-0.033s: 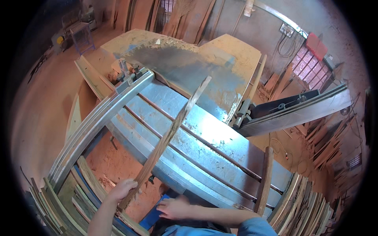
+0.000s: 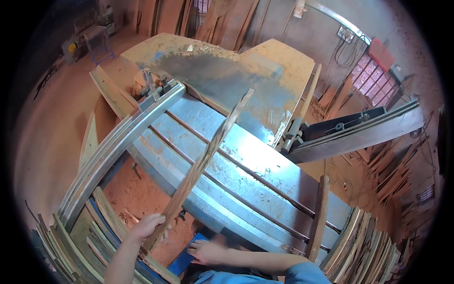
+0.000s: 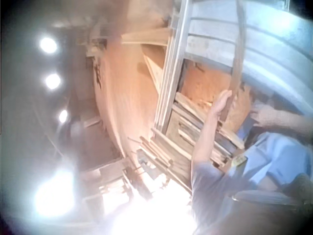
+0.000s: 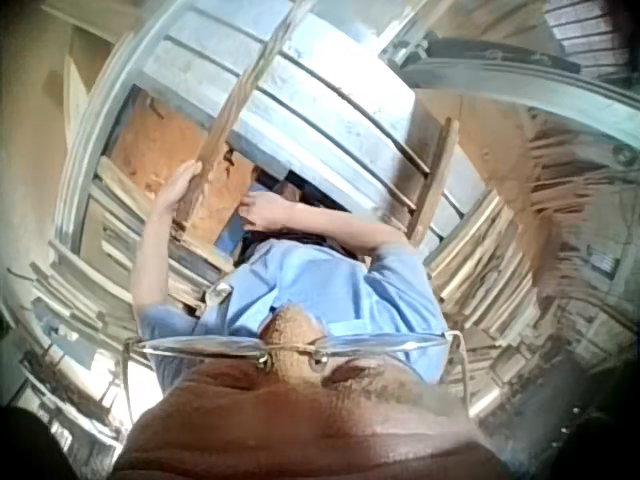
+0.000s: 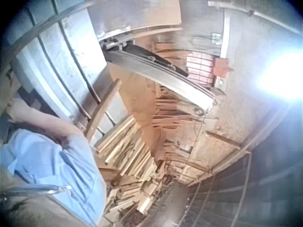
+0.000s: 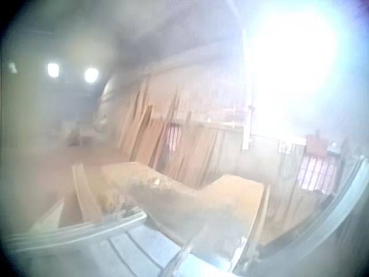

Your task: The person repeatedly picks up wooden planks from a stack and feeds them through a table saw to cut them. After each cut, the person removes the processed piece and returns to the stack for the next plank.

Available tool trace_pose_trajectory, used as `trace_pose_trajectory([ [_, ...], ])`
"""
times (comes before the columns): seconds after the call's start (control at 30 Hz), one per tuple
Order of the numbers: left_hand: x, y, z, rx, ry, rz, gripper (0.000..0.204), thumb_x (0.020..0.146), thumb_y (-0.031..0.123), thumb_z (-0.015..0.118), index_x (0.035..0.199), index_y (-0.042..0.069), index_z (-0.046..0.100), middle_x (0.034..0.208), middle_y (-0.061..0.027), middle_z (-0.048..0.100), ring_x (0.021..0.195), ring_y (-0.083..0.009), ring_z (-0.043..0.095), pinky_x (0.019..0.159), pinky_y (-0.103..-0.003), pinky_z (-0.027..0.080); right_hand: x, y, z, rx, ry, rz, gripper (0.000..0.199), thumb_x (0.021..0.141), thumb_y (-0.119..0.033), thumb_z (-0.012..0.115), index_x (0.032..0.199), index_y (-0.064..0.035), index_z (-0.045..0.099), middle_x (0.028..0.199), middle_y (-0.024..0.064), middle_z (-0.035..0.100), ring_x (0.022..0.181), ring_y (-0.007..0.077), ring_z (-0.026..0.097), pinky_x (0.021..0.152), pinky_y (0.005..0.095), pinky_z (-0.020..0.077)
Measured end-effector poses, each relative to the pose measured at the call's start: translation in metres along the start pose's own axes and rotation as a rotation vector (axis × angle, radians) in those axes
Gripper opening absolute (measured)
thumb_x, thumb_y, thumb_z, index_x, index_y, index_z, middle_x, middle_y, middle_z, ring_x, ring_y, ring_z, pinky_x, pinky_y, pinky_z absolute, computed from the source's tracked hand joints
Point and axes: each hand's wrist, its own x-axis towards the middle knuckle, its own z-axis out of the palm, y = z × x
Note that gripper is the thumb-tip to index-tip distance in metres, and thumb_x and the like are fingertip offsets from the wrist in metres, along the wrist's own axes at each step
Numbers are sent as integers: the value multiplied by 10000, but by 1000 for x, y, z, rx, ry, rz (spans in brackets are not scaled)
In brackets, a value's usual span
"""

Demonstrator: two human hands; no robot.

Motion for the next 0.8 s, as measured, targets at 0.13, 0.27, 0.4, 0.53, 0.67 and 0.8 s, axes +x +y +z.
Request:
trace_pose_trajectory([
  [0.13,18,0,-5,-40,63,8,335,1006,273,434,1053,-14,598,885,-159,671,723,-255,693,619,-393,579,20,8,20,-202,-69,41,553,820,-475,707,1104,-3,647,1100,116,636,1061,274,593,974,390,412],
  [0.27,17,4,-5,-168,60,-48,364,1018,298,463,1121,-20,608,913,-159,683,738,-260,708,627,-403,585,31,25,26,-276,-175,127,596,798,-547,690,1091,-29,678,1038,89,664,1035,251,597,936,385,412],
  [0.4,17,1,-20,-175,43,-37,396,1042,328,458,1150,-25,601,921,-155,688,738,-251,709,641,-395,587,33,26,24,-286,-135,99,540,796,-561,684,991,-60,726,977,77,680,1024,243,607,890,383,421],
  [0.53,7,32,-18,66,67,36,354,1029,343,496,1064,6,598,856,-99,670,705,-187,675,612,-337,550,32,32,28,-271,-129,64,557,788,-578,676,978,-57,729,939,82,688,997,255,625,885,386,423],
  [0.67,9,50,-22,210,56,151,299,966,336,556,972,41,603,772,-58,633,644,-140,620,584,-301,499,35,33,27,-303,-173,5,514,845,-545,633,993,-54,673,953,92,667,990,256,612,858,390,430],
  [0.8,21,83,-29,504,200,156,343,911,311,631,1037,-8,614,838,-97,666,749,-187,669,676,-343,530,36,39,30,-296,-161,-1,508,848,-539,637,999,-55,662,953,88,667,1003,252,608,860,396,445],
])
